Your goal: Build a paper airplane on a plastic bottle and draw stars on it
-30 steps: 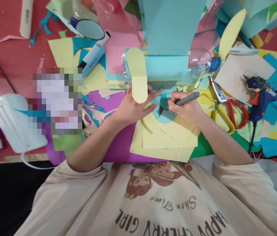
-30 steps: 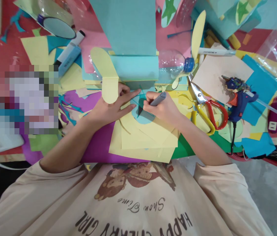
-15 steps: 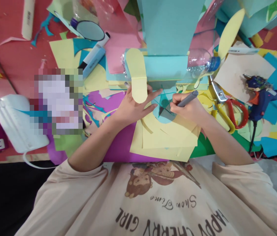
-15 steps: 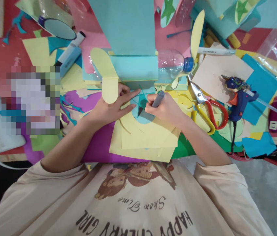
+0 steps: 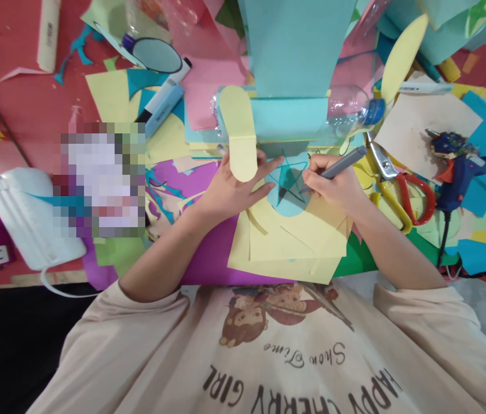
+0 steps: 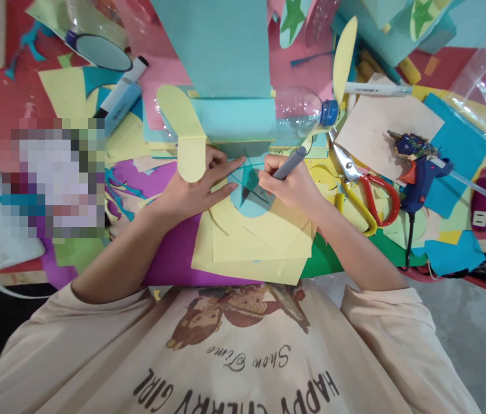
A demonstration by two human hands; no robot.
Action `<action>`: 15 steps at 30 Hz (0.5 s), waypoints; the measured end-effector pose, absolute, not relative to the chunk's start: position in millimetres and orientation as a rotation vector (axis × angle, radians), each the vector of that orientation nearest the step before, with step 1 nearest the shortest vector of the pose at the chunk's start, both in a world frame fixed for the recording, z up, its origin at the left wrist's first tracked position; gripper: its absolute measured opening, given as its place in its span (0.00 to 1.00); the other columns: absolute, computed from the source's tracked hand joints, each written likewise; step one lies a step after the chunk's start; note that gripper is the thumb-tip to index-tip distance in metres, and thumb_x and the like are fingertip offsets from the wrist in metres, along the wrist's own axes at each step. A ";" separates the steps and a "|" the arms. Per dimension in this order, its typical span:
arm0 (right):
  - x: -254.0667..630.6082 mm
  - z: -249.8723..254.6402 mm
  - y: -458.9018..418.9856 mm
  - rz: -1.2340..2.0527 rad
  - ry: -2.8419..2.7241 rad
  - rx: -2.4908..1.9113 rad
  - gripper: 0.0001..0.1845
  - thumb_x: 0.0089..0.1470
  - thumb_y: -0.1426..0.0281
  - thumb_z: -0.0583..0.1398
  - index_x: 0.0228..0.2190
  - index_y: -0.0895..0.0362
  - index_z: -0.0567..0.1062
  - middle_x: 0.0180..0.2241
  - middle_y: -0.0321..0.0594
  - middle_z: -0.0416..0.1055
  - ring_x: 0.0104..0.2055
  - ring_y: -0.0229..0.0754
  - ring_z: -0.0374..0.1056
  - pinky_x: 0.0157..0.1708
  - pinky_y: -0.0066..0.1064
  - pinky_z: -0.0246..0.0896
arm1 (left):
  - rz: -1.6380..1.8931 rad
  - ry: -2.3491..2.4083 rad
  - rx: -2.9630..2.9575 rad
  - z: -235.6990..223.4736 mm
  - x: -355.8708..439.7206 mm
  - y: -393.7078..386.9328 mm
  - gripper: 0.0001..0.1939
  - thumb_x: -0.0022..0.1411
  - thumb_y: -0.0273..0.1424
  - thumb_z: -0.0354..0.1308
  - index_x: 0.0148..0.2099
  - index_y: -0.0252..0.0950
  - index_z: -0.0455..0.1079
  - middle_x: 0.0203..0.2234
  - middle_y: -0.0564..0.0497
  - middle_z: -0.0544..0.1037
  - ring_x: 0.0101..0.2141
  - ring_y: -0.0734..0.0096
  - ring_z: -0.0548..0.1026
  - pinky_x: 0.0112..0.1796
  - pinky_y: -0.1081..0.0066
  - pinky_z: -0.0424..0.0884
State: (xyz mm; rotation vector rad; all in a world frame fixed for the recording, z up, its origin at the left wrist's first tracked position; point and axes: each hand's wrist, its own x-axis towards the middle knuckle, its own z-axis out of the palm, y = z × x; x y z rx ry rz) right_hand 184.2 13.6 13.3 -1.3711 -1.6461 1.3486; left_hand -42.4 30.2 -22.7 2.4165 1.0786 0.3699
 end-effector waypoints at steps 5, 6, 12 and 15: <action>177.0 7.1 12.8 1.246 -1.681 -1.333 0.19 0.54 0.69 0.58 0.17 0.54 0.55 0.17 0.29 0.53 0.21 0.31 0.49 0.23 0.30 0.46 | 0.361 1.091 2.394 -22.1 -41.8 30.0 0.24 0.70 0.37 0.49 0.65 0.39 0.63 0.52 0.41 0.69 0.54 0.53 0.68 0.56 0.54 0.62; 176.3 6.0 12.6 1.237 -1.699 -1.331 0.19 0.54 0.69 0.58 0.17 0.54 0.55 0.17 0.28 0.53 0.21 0.31 0.48 0.23 0.30 0.45 | 0.361 1.090 2.395 -21.9 -41.8 30.1 0.24 0.70 0.38 0.49 0.65 0.39 0.63 0.52 0.41 0.69 0.54 0.53 0.68 0.56 0.54 0.61; 176.2 3.6 12.0 1.224 -1.739 -1.311 0.19 0.54 0.69 0.58 0.18 0.54 0.56 0.17 0.28 0.52 0.21 0.31 0.47 0.23 0.30 0.44 | 0.352 1.077 2.403 -21.7 -42.0 30.6 0.25 0.69 0.37 0.49 0.65 0.38 0.63 0.52 0.40 0.69 0.54 0.52 0.68 0.55 0.53 0.62; 176.4 4.5 12.0 1.203 -1.749 -1.334 0.19 0.53 0.70 0.58 0.18 0.54 0.56 0.17 0.28 0.52 0.21 0.31 0.46 0.23 0.30 0.43 | 0.359 1.091 2.391 -22.0 -41.8 30.4 0.24 0.69 0.37 0.50 0.65 0.40 0.63 0.52 0.41 0.69 0.53 0.53 0.68 0.55 0.54 0.62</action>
